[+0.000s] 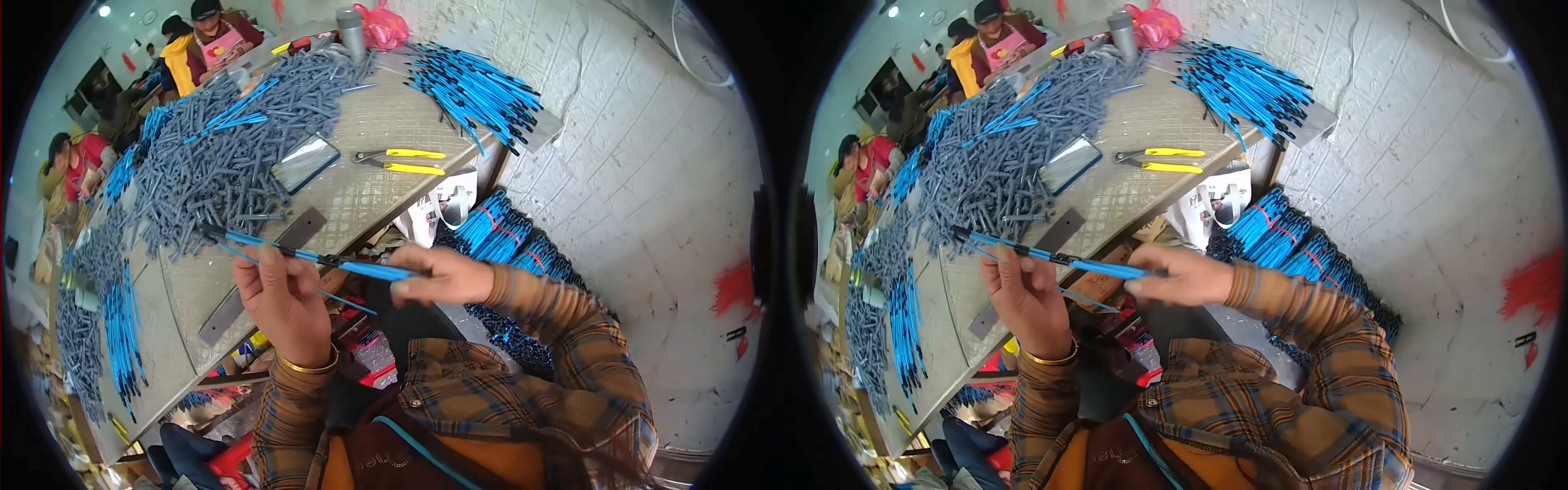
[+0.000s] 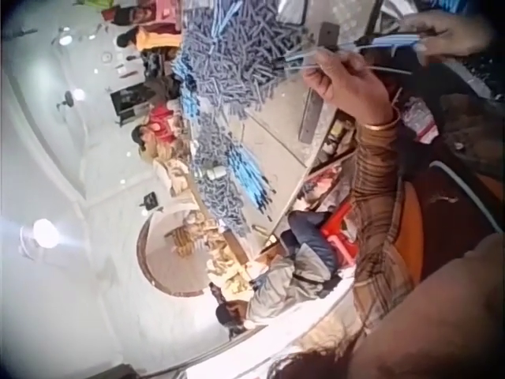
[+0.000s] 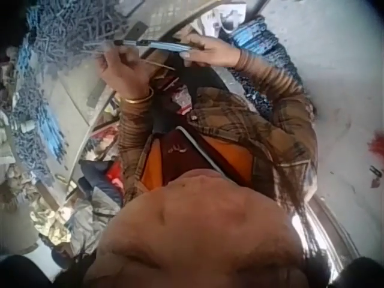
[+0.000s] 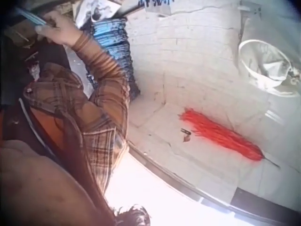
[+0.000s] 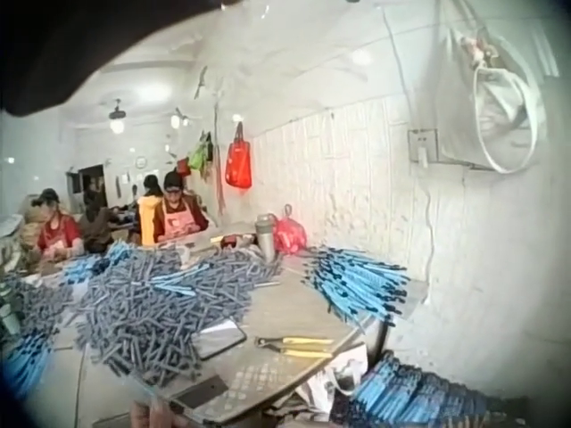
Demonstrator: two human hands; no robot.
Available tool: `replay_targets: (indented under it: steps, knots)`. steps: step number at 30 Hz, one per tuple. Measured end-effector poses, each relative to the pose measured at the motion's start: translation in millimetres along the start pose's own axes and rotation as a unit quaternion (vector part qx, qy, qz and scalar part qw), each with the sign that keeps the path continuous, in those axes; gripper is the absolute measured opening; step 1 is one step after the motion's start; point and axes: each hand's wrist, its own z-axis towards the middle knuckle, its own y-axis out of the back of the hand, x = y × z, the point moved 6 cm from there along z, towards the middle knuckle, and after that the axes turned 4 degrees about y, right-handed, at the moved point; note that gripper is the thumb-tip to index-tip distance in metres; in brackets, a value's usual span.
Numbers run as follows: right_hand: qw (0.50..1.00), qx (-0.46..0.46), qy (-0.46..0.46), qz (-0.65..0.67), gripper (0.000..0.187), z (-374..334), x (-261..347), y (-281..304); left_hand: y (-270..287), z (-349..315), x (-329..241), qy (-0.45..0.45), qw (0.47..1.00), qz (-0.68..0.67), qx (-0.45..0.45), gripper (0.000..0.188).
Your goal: The person bundles plastic components together with rubber bands, then trims the bundled components using pliers.
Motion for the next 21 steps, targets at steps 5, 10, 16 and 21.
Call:
replay_targets:
  steps: [5, 10, 16, 21]
  knots:
    - [0.901, 0.043, -0.213, 0.375, 0.022, -10.0, -35.2, -6.7, -1.8, -1.5, 10.8, 0.105, 0.982, -0.157, 0.024, 0.011]
    - [0.858, -0.209, 0.053, -0.465, 0.018, 46.9, -65.5, 167.2, -9.0, -26.6, 3.7, 0.209, 0.935, -0.219, 0.185, 0.020]
    - [0.630, -0.093, -0.133, -0.760, 0.022, 88.4, -130.7, 257.5, 24.2, -53.4, 11.8, 0.276, 0.929, -0.128, 0.211, 0.025]
    - [0.726, -0.185, -0.003, -0.663, 0.024, 118.0, -101.7, 245.6, 53.0, -67.4, 14.7, 0.350, 0.915, -0.075, 0.184, 0.029]
